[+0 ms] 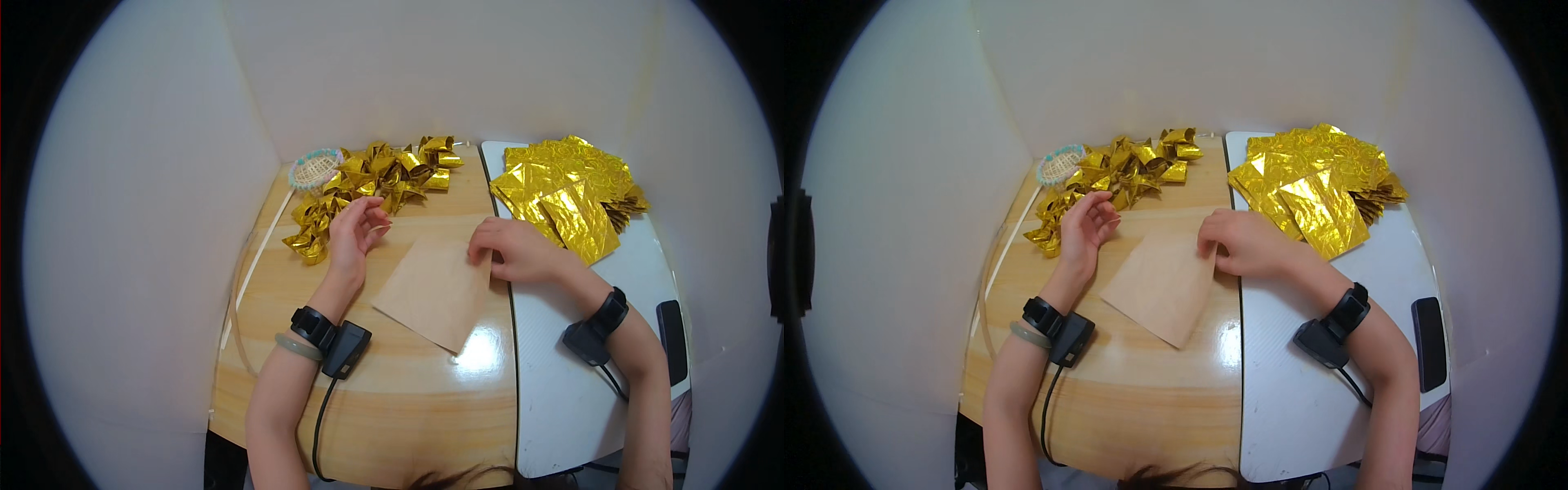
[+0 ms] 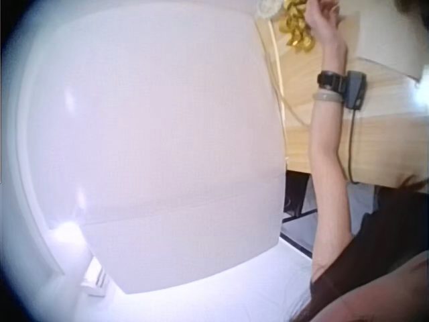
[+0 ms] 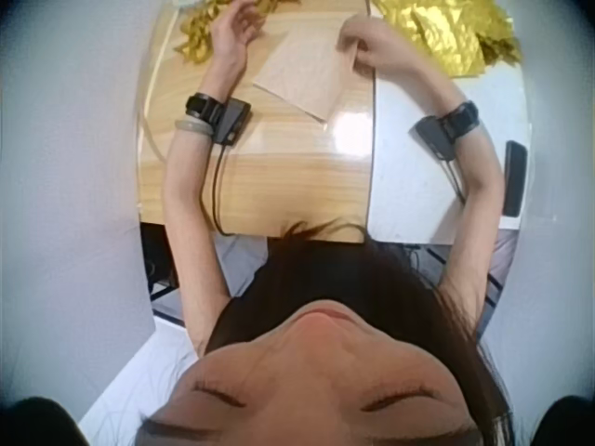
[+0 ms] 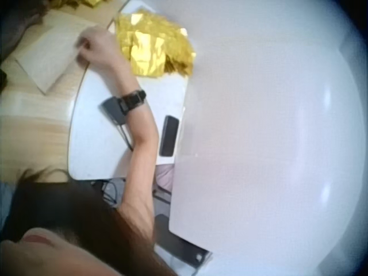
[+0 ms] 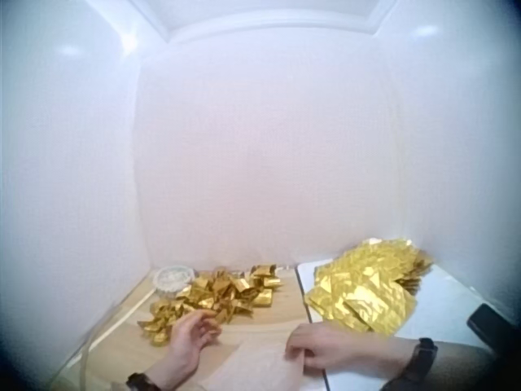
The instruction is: Folding gold foil paper into traditional Chinese gold ingots.
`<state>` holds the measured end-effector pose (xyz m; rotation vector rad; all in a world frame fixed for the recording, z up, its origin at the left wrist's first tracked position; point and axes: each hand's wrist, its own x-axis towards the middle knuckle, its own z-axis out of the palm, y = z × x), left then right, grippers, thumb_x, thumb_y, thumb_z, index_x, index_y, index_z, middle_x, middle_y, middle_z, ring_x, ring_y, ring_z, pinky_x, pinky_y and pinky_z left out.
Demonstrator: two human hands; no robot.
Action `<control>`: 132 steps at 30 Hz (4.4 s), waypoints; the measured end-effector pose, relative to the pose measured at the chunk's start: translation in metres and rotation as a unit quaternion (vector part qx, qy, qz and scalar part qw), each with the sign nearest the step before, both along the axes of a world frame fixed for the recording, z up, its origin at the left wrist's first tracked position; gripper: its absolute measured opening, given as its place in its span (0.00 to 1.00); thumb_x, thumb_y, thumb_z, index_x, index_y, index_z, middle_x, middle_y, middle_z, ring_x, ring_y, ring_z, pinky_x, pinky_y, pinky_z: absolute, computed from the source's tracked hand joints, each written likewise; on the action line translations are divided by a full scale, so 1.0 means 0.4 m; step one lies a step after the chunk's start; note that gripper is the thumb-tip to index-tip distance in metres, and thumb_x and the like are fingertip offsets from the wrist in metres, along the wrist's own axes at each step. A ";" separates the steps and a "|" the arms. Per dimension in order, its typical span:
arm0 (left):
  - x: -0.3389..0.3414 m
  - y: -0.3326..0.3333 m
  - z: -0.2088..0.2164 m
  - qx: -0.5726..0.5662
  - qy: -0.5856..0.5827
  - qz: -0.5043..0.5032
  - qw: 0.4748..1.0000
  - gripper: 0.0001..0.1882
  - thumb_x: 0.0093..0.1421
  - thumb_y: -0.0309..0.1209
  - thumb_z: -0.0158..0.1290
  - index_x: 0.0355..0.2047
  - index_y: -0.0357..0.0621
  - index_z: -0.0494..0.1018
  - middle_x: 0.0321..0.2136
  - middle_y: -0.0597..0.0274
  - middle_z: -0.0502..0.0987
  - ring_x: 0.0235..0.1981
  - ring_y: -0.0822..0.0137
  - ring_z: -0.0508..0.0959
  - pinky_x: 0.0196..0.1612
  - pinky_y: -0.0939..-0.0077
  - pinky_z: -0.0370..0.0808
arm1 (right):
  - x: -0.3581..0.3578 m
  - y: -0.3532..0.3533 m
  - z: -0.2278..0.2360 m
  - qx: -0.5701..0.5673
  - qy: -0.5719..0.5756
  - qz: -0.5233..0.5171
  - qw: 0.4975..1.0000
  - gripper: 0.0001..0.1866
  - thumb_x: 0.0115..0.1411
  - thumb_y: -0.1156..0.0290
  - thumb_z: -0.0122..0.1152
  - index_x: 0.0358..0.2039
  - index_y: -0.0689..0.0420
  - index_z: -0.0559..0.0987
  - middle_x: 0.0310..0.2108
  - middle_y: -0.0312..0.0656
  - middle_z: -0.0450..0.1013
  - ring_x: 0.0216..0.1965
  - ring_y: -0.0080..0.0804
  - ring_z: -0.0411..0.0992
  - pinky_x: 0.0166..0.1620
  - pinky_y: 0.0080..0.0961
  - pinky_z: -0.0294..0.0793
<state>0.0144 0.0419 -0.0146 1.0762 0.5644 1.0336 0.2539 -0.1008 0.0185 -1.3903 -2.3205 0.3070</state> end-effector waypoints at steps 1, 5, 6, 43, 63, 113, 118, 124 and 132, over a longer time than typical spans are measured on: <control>0.002 -0.006 0.006 0.011 0.005 -0.004 1.000 0.16 0.64 0.40 0.43 0.39 0.39 0.72 0.28 0.66 0.74 0.31 0.72 0.75 0.37 0.78 0.74 | 0.000 -0.001 0.004 -0.012 0.001 -0.027 1.000 0.11 0.43 0.77 0.54 0.30 0.55 0.77 0.33 0.39 0.73 0.42 0.36 0.71 0.43 0.30 0.72; -0.002 -0.009 0.008 0.029 0.000 -0.016 0.999 0.15 0.65 0.39 0.43 0.38 0.40 0.73 0.27 0.65 0.75 0.31 0.72 0.76 0.37 0.77 0.74 | -0.002 -0.005 0.009 0.024 -0.030 -0.023 0.999 0.18 0.43 0.77 0.55 0.39 0.54 0.76 0.32 0.41 0.73 0.40 0.37 0.72 0.43 0.30 0.72; -0.001 -0.010 0.005 0.028 0.001 -0.018 0.999 0.15 0.65 0.39 0.43 0.38 0.40 0.73 0.27 0.65 0.75 0.31 0.72 0.76 0.37 0.77 0.74 | -0.007 -0.007 0.010 -0.004 0.008 -0.053 0.999 0.23 0.45 0.75 0.55 0.45 0.54 0.73 0.32 0.42 0.73 0.37 0.38 0.72 0.40 0.31 0.72; 0.039 -0.047 -0.043 0.549 0.405 -0.132 0.719 0.26 0.59 0.33 0.50 0.58 0.40 0.62 0.60 0.52 0.59 0.63 0.55 0.56 0.63 0.61 0.53 | -0.023 0.020 -0.081 0.079 -0.041 0.028 0.996 0.26 0.61 0.57 0.51 0.54 0.63 0.68 0.56 0.52 0.63 0.59 0.47 0.58 0.60 0.37 0.57; 0.029 -0.040 -0.017 0.445 0.333 -0.257 0.791 0.19 0.60 0.29 0.49 0.52 0.43 0.70 0.56 0.52 0.67 0.61 0.56 0.62 0.62 0.69 0.58 | -0.037 -0.003 -0.070 0.026 -0.158 -0.026 0.987 0.46 0.60 0.37 0.39 0.61 0.70 0.54 0.63 0.59 0.50 0.66 0.48 0.47 0.65 0.40 0.46; 0.024 -0.087 0.016 0.719 0.357 -0.052 0.594 0.11 0.50 0.34 0.60 0.32 0.43 0.79 0.37 0.59 0.79 0.37 0.62 0.80 0.37 0.72 0.77 | -0.024 0.009 -0.076 0.258 -0.207 0.034 0.943 0.14 0.53 0.65 0.61 0.39 0.57 0.77 0.36 0.39 0.76 0.39 0.32 0.76 0.35 0.24 0.78; 0.024 -0.088 0.017 0.725 0.337 -0.047 0.599 0.10 0.51 0.35 0.59 0.30 0.43 0.78 0.35 0.61 0.79 0.35 0.63 0.79 0.35 0.72 0.77 | -0.036 -0.001 -0.061 0.211 -0.122 0.003 0.970 0.16 0.49 0.71 0.61 0.40 0.57 0.77 0.33 0.40 0.77 0.35 0.31 0.76 0.32 0.26 0.77; 0.024 -0.078 0.004 0.740 0.316 -0.037 0.593 0.09 0.52 0.35 0.57 0.30 0.43 0.77 0.33 0.62 0.79 0.34 0.63 0.79 0.33 0.71 0.76 | -0.023 0.004 -0.076 0.243 -0.210 0.017 0.947 0.16 0.51 0.67 0.62 0.40 0.57 0.77 0.33 0.38 0.76 0.31 0.33 0.76 0.28 0.25 0.76; 0.024 -0.084 0.014 0.719 0.347 -0.032 0.601 0.14 0.49 0.35 0.61 0.36 0.43 0.77 0.35 0.62 0.78 0.35 0.63 0.79 0.34 0.72 0.76 | -0.036 0.012 -0.074 0.267 -0.112 -0.060 0.955 0.20 0.53 0.57 0.60 0.41 0.57 0.74 0.33 0.40 0.75 0.36 0.36 0.75 0.33 0.32 0.76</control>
